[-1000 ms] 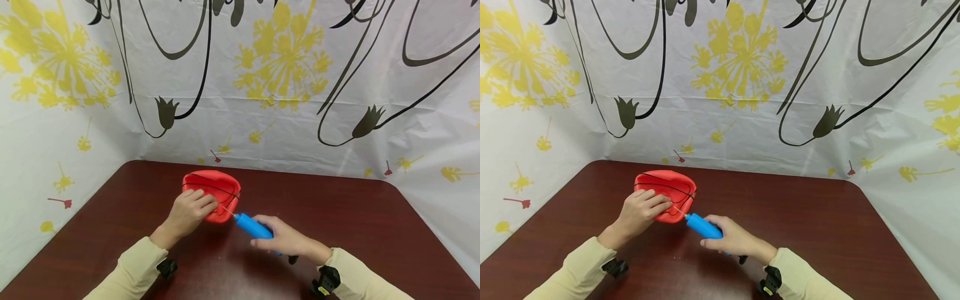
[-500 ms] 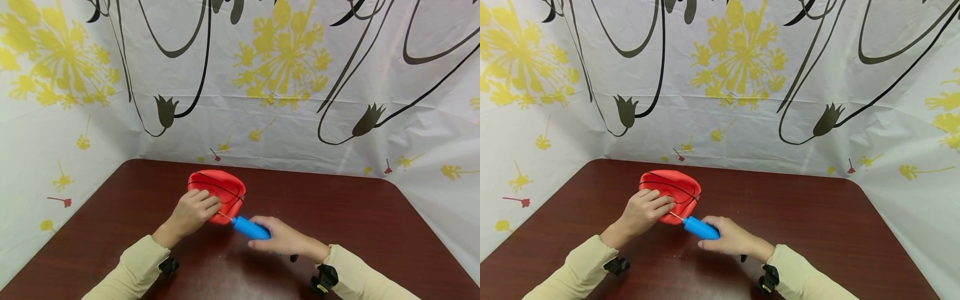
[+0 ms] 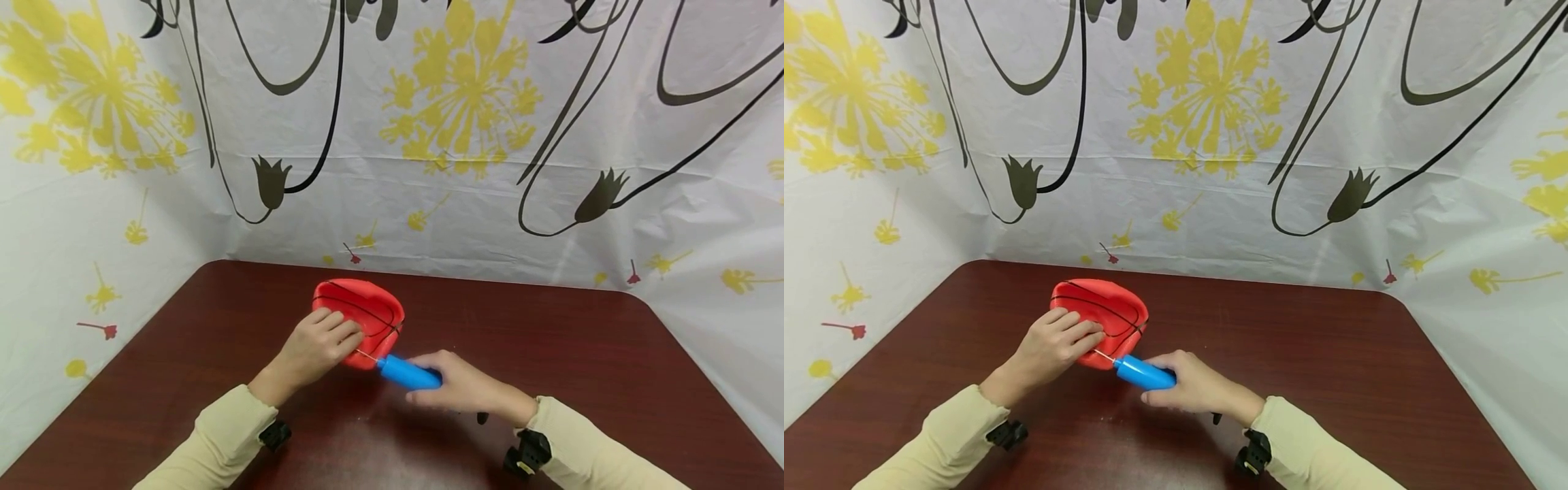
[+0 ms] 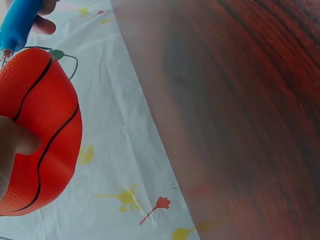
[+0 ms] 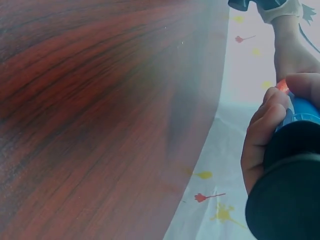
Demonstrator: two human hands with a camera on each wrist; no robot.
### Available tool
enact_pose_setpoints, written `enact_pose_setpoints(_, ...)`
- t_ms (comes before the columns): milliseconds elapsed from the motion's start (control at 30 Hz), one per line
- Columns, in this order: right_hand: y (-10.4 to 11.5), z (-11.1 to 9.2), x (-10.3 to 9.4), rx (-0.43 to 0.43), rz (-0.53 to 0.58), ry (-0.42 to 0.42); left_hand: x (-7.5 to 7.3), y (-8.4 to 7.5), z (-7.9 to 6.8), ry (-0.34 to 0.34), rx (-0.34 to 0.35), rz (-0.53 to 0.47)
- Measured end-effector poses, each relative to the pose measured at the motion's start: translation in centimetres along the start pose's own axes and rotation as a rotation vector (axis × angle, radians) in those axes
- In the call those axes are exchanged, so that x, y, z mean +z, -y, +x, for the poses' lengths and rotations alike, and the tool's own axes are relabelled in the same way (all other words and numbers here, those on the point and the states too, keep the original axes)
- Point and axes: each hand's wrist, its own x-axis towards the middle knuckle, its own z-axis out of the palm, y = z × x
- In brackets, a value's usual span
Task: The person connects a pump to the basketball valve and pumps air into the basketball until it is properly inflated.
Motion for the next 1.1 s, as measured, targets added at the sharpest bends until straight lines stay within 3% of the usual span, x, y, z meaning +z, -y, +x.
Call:
enact_pose_setpoints(133,0.13,-0.11,-0.10,-0.003,0.008,0.013,0.23,0.08,-0.12,-0.018,-0.008,-0.030)
enact_pose_setpoints(267,0.25,-0.11,-0.06,0.007,0.019,0.024,0.31,0.12,-0.15,-0.029,-0.070,-0.074)
enact_pose_setpoints(400,0.19,-0.21,0.07,0.018,0.058,0.037,0.25,0.24,-0.23,0.016,-0.118,-0.086)
enact_pose_setpoints(600,-0.07,-0.47,0.24,0.020,0.115,0.047,0.30,0.49,-0.54,0.089,-0.124,-0.141)
enact_pose_setpoints(933,-0.28,-0.55,-0.01,0.039,0.139,-0.019,0.45,0.63,-0.75,0.035,-0.181,-0.244)
enact_pose_setpoints(1100,-0.47,-0.58,0.09,0.050,0.175,-0.023,0.28,0.64,-0.72,0.035,-0.188,-0.232)
